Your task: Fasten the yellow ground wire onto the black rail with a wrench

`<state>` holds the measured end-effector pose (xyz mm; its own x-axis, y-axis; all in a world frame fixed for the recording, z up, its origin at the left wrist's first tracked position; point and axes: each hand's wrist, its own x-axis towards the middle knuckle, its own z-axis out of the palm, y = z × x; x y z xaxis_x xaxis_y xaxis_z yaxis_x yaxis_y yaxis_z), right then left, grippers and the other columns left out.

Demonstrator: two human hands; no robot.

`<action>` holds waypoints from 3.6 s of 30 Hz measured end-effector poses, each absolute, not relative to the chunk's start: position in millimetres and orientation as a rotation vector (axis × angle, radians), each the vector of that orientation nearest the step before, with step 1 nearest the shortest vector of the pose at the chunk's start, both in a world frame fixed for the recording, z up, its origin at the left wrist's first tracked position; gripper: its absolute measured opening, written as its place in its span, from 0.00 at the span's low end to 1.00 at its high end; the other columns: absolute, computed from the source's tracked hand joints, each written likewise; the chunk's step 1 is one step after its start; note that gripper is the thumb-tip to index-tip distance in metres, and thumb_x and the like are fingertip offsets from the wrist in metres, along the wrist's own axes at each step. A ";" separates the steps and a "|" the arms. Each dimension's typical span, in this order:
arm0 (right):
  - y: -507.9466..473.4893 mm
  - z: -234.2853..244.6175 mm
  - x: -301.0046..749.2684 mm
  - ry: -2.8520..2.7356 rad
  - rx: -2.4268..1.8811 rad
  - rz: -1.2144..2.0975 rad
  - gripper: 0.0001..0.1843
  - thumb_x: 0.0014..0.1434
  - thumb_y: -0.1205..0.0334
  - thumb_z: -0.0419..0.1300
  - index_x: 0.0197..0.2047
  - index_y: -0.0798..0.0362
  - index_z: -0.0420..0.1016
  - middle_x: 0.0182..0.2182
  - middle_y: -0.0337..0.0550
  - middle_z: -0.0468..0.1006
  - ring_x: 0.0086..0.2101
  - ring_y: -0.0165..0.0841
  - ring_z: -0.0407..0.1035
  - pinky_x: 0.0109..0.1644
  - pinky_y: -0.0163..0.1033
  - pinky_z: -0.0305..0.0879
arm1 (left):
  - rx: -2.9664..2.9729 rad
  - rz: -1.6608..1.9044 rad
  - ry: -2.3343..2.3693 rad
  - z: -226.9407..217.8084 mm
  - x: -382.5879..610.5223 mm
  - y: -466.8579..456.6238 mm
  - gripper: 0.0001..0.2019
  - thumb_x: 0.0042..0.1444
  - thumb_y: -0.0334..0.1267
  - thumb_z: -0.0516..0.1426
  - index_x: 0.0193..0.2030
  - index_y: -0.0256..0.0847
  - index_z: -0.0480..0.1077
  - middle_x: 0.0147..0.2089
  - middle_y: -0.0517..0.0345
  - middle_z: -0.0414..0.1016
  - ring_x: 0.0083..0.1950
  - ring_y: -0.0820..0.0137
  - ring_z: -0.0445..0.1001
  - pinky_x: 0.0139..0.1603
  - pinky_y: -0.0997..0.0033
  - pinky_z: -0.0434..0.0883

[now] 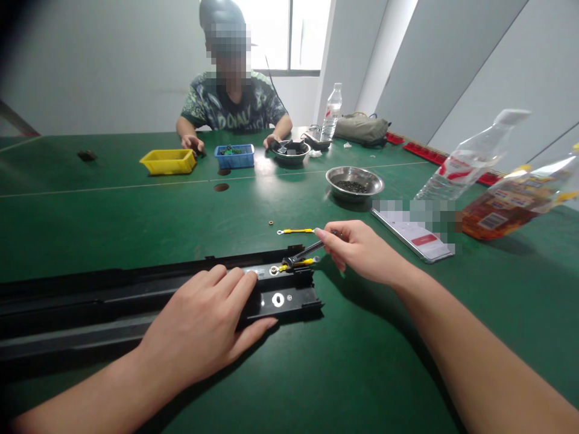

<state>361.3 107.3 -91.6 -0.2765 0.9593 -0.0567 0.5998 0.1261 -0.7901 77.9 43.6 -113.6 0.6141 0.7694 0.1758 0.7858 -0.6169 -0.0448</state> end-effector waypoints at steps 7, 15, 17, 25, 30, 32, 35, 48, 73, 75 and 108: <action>107.0 -101.4 352.0 -1.854 -1.385 1.086 0.28 0.68 0.38 0.57 0.25 0.50 0.64 0.17 0.35 0.68 0.19 0.29 0.63 0.28 0.37 0.58 | -2.728 -0.188 -1.322 -110.6 78.1 43.8 0.21 0.68 0.59 0.48 0.46 0.43 0.66 0.41 0.49 0.71 0.43 0.53 0.68 0.42 0.52 0.66; 109.4 -106.9 348.5 -1.843 -1.446 1.173 0.26 0.67 0.41 0.59 0.27 0.51 0.64 0.16 0.32 0.67 0.18 0.28 0.63 0.26 0.35 0.58 | -2.735 -0.182 -1.326 -109.7 78.1 42.5 0.21 0.68 0.59 0.49 0.47 0.43 0.66 0.42 0.50 0.71 0.43 0.53 0.68 0.42 0.51 0.67; 109.1 -104.8 350.7 -1.878 -1.498 1.197 0.26 0.67 0.41 0.60 0.26 0.51 0.64 0.16 0.33 0.67 0.18 0.29 0.64 0.26 0.35 0.57 | -2.735 -0.188 -1.322 -110.0 78.3 42.6 0.21 0.68 0.59 0.48 0.47 0.42 0.66 0.42 0.49 0.71 0.43 0.53 0.68 0.42 0.51 0.67; 106.2 -95.9 362.6 -2.116 -1.556 1.464 0.27 0.65 0.38 0.60 0.26 0.53 0.68 0.17 0.35 0.68 0.18 0.28 0.63 0.23 0.34 0.52 | -2.732 -0.196 -1.321 -111.6 78.4 44.2 0.21 0.68 0.59 0.49 0.47 0.42 0.67 0.42 0.49 0.71 0.43 0.53 0.68 0.42 0.50 0.68; 105.7 -94.1 364.5 -2.147 -1.520 1.492 0.27 0.65 0.37 0.59 0.27 0.53 0.69 0.18 0.35 0.67 0.19 0.29 0.63 0.23 0.34 0.53 | -2.732 -0.192 -1.325 -111.6 79.3 44.2 0.21 0.68 0.59 0.48 0.47 0.42 0.67 0.41 0.49 0.72 0.43 0.53 0.68 0.42 0.51 0.68; 106.0 -93.7 365.6 -2.152 -1.524 1.502 0.28 0.64 0.36 0.59 0.27 0.53 0.69 0.18 0.35 0.67 0.19 0.29 0.63 0.23 0.34 0.53 | -2.729 -0.194 -1.328 -111.9 79.0 43.9 0.21 0.68 0.59 0.48 0.47 0.42 0.67 0.41 0.49 0.72 0.43 0.53 0.68 0.42 0.51 0.68; 106.3 -93.0 366.6 -2.160 -1.535 1.510 0.29 0.64 0.35 0.58 0.27 0.53 0.70 0.17 0.35 0.67 0.19 0.29 0.63 0.23 0.35 0.52 | -2.725 -0.201 -1.324 -112.5 78.4 43.8 0.21 0.68 0.59 0.49 0.47 0.42 0.67 0.41 0.49 0.72 0.43 0.53 0.68 0.42 0.51 0.68; 105.7 -92.4 368.8 -2.116 -1.579 1.535 0.30 0.63 0.34 0.59 0.24 0.52 0.66 0.17 0.35 0.65 0.18 0.29 0.63 0.23 0.36 0.53 | -2.724 -0.205 -1.320 -112.4 78.5 43.8 0.22 0.68 0.59 0.48 0.48 0.42 0.67 0.42 0.48 0.72 0.43 0.54 0.68 0.42 0.52 0.67; 109.5 -109.7 351.2 -1.959 -1.414 1.089 0.26 0.70 0.44 0.56 0.25 0.50 0.64 0.16 0.34 0.69 0.19 0.28 0.62 0.28 0.36 0.58 | -2.723 -0.208 -1.309 -112.2 77.3 43.6 0.21 0.68 0.59 0.49 0.47 0.43 0.66 0.42 0.50 0.72 0.43 0.54 0.67 0.42 0.53 0.66; 110.8 -111.9 351.8 -1.944 -1.443 1.120 0.25 0.70 0.43 0.56 0.26 0.50 0.63 0.15 0.33 0.68 0.18 0.29 0.63 0.26 0.36 0.57 | -2.723 -0.211 -1.307 -112.5 77.5 43.6 0.21 0.67 0.59 0.49 0.46 0.43 0.66 0.42 0.50 0.71 0.43 0.54 0.67 0.41 0.53 0.66; 108.2 -94.4 362.9 -1.990 -1.534 1.125 0.26 0.68 0.41 0.58 0.25 0.50 0.64 0.15 0.35 0.67 0.19 0.30 0.63 0.26 0.37 0.56 | -2.730 -0.211 -1.317 -112.6 76.4 43.5 0.21 0.68 0.59 0.48 0.47 0.43 0.66 0.42 0.50 0.71 0.43 0.54 0.67 0.42 0.52 0.66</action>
